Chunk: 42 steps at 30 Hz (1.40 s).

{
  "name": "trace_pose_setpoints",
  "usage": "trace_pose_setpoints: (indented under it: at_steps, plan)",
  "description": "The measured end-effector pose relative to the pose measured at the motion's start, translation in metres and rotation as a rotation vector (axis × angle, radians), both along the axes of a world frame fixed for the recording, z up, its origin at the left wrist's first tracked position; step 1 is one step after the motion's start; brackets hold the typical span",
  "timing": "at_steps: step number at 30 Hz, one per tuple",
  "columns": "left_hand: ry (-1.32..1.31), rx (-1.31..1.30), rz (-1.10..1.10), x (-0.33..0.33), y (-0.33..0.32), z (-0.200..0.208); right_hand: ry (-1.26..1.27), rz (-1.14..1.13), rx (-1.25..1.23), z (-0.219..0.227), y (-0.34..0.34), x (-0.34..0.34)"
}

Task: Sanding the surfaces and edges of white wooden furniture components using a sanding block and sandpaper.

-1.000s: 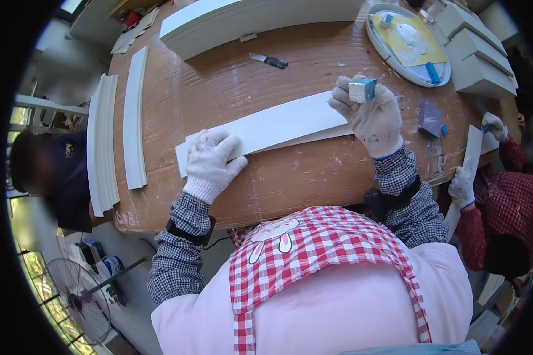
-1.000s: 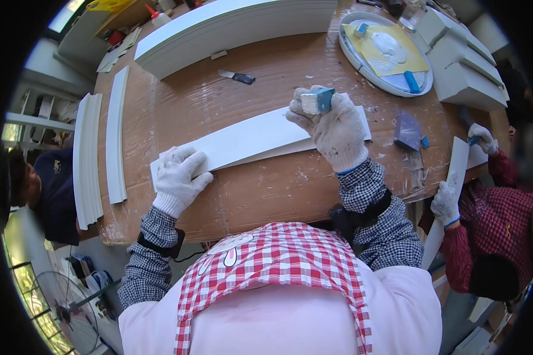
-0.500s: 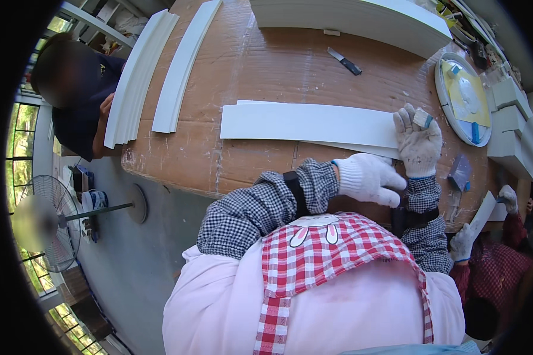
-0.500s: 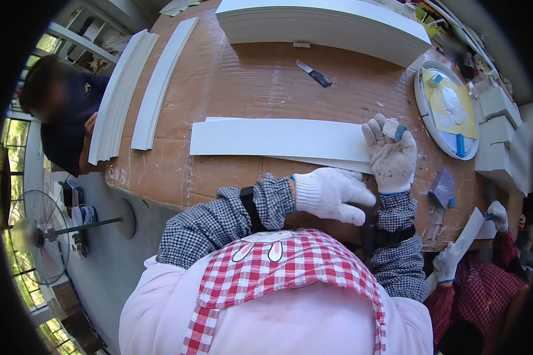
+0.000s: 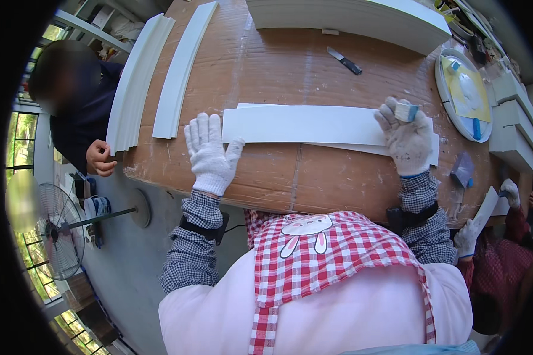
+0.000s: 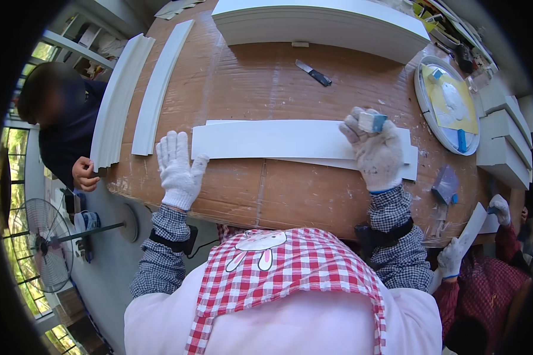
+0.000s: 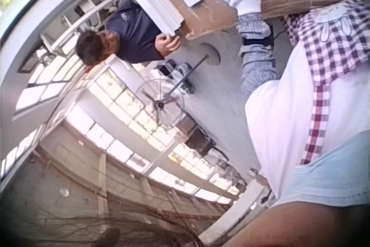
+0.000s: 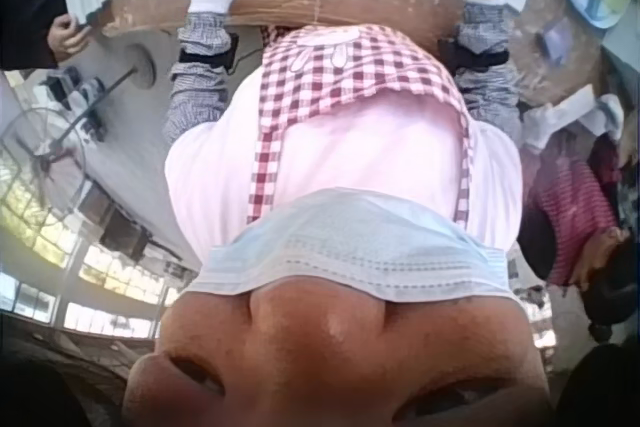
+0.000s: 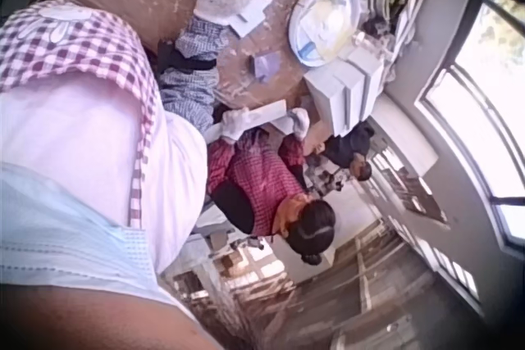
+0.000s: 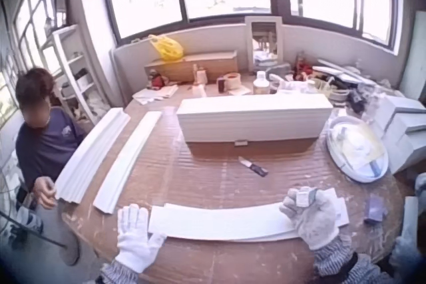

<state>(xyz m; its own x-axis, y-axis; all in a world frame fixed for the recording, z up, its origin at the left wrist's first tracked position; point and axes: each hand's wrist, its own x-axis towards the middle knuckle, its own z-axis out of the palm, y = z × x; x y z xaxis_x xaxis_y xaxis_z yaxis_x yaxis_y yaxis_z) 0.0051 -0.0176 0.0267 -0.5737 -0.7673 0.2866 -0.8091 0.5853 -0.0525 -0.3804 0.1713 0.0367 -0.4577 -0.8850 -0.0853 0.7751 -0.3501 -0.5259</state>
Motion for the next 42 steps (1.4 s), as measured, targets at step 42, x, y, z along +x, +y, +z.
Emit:
trace_pose_setpoints:
  at_steps: [42]
  plan:
    - [0.244,0.382,-0.068,-0.03,-0.03,0.069,0.341,-0.253,-0.076,0.006,0.048,-0.015]
